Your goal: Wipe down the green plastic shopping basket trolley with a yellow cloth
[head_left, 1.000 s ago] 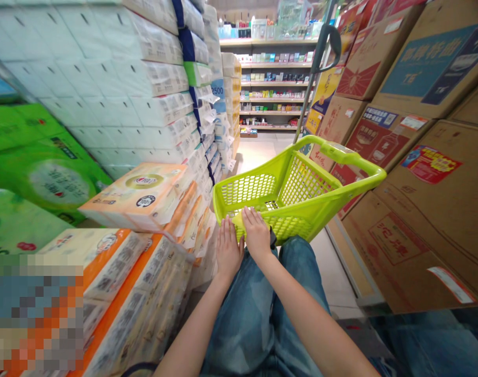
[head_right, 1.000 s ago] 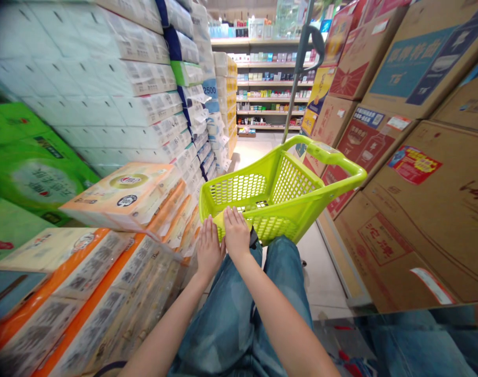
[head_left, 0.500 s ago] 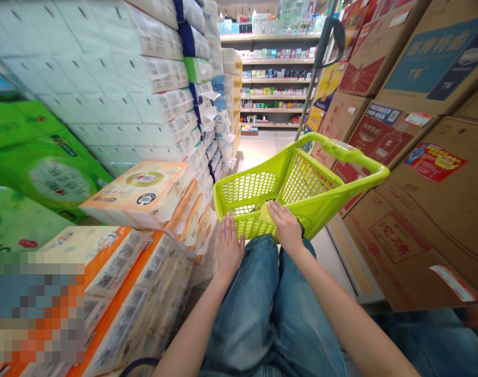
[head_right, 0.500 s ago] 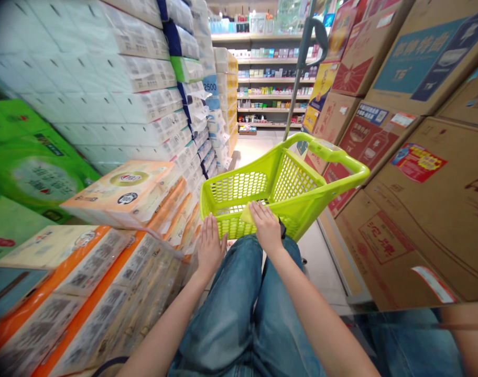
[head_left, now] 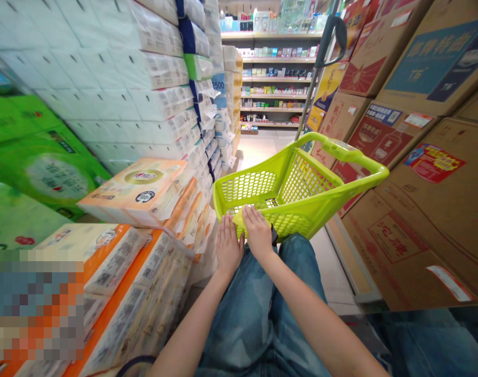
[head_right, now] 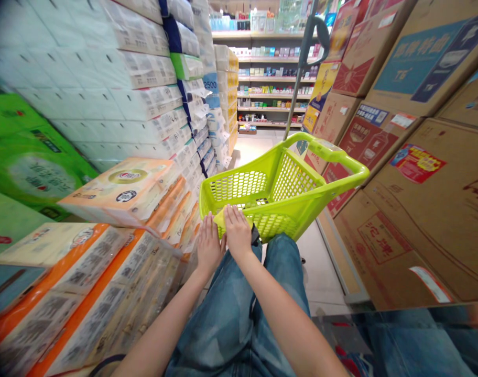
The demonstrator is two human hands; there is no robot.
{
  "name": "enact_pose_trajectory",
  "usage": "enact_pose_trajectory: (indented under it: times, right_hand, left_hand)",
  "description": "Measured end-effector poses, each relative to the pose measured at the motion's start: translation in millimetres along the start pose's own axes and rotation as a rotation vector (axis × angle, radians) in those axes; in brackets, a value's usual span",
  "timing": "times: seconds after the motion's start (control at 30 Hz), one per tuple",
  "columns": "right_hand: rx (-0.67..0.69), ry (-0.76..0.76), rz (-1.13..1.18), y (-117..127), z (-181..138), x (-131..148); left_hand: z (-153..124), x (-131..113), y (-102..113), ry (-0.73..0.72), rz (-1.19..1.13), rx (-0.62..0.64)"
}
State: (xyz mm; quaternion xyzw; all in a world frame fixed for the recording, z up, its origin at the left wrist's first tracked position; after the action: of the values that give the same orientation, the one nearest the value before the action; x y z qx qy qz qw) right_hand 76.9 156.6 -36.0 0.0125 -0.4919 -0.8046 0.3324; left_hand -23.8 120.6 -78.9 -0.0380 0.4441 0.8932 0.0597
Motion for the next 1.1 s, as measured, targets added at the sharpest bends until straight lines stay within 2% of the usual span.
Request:
enact_pose_trajectory:
  times: [0.1,0.23,0.33,0.53,0.63,0.7,0.8,0.97,1.1]
  right_hand:
    - [0.003,0.050,0.034,-11,5,17]
    - [0.021,0.133,0.043,-6,0,9]
    - [0.013,0.142,0.017,9,-8,-16]
    - [-0.082,0.005,-0.078,51,-22,-82]
    - [-0.113,-0.076,-0.095,61,-24,-96]
    - [-0.129,-0.126,-0.085,58,-23,-90]
    - [-0.119,-0.155,-0.042,39,-17,-63]
    - [-0.030,-0.051,0.072,-5,-2,1]
    - [-0.011,0.007,0.113,-13,1,18]
  left_hand:
    - [0,1,1,-0.023,0.009,0.025]
    - [0,2,2,-0.026,0.036,0.015]
    - [0,2,1,-0.013,0.040,0.001]
    - [0,1,1,-0.004,0.034,0.012]
    - [0,0,1,0.001,0.044,0.007]
    - [0,-1,1,0.000,0.046,0.003]
    - [1,-1,1,0.004,0.035,-0.002]
    - [0,1,-1,-0.009,0.016,0.002]
    - [-1,3,-1,-0.034,0.003,0.019]
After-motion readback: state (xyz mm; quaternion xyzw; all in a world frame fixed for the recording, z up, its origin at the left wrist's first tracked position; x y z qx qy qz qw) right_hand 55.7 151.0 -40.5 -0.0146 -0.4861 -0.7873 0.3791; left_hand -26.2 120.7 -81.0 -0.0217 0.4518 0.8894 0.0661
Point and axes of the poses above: each hand's wrist, its own z-axis towards the middle knuckle, its own y-axis out of the back of the hand, x = y × z, the point moved 5 cm from there along z, towards the middle knuckle, and after that the axes turned 8 degrees about z, right-handed, at the moved point
